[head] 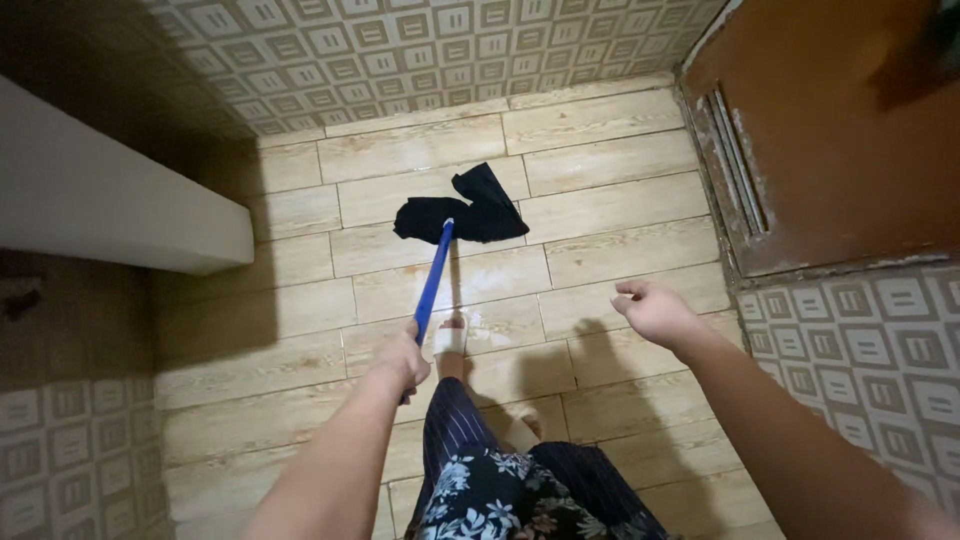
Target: The recorder mops the bathroom floor using a cloth attached to a handle, and then washes the cloth in the sink.
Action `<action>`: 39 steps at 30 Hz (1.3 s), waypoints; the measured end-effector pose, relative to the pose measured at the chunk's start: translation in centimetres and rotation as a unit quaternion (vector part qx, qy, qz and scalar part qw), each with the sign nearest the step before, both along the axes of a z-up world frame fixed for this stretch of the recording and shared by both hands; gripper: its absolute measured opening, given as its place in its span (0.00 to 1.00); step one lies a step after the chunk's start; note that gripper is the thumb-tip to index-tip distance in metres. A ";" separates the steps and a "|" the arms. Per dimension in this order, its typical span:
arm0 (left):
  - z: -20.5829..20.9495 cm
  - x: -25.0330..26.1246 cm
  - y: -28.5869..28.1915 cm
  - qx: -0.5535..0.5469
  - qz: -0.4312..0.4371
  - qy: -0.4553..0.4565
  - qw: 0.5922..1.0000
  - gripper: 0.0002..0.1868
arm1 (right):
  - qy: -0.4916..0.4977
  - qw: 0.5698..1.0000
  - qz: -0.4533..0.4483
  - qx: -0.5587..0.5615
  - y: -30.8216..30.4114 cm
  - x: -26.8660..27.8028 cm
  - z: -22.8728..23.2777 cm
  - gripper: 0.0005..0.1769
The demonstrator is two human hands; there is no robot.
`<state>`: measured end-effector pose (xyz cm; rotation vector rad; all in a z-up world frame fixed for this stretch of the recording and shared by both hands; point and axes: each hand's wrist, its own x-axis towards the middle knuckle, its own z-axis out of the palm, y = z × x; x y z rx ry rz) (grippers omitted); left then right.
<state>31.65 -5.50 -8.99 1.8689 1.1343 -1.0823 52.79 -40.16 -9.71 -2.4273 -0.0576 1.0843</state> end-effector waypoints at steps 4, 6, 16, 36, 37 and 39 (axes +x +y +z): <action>1.1 0.0 -2.4 0.005 -0.003 -0.020 1.000 0.42 | -0.006 1.000 0.008 -0.019 -1.5 -1.1 1.2 0.29; 2.0 0.2 -2.8 -0.002 0.030 -0.019 0.999 0.45 | -0.003 1.000 0.004 -0.019 -2.6 -1.2 0.7 0.29; -14.5 1.3 0.2 0.108 -0.087 -0.169 0.976 0.43 | 0.035 0.995 0.012 -0.094 0.5 0.9 2.5 0.31; -10.5 23.3 15.0 0.044 -0.143 0.011 0.989 0.36 | 0.096 0.987 -0.065 -0.115 16.4 13.0 -0.1 0.33; -9.3 24.4 15.9 0.045 -0.143 0.011 0.989 0.36 | 0.096 0.987 -0.066 -0.114 16.8 13.2 -0.3 0.33; -6.9 26.1 17.7 0.038 -0.211 0.013 0.977 0.42 | 0.115 0.984 -0.077 -0.115 17.9 13.0 -0.6 0.33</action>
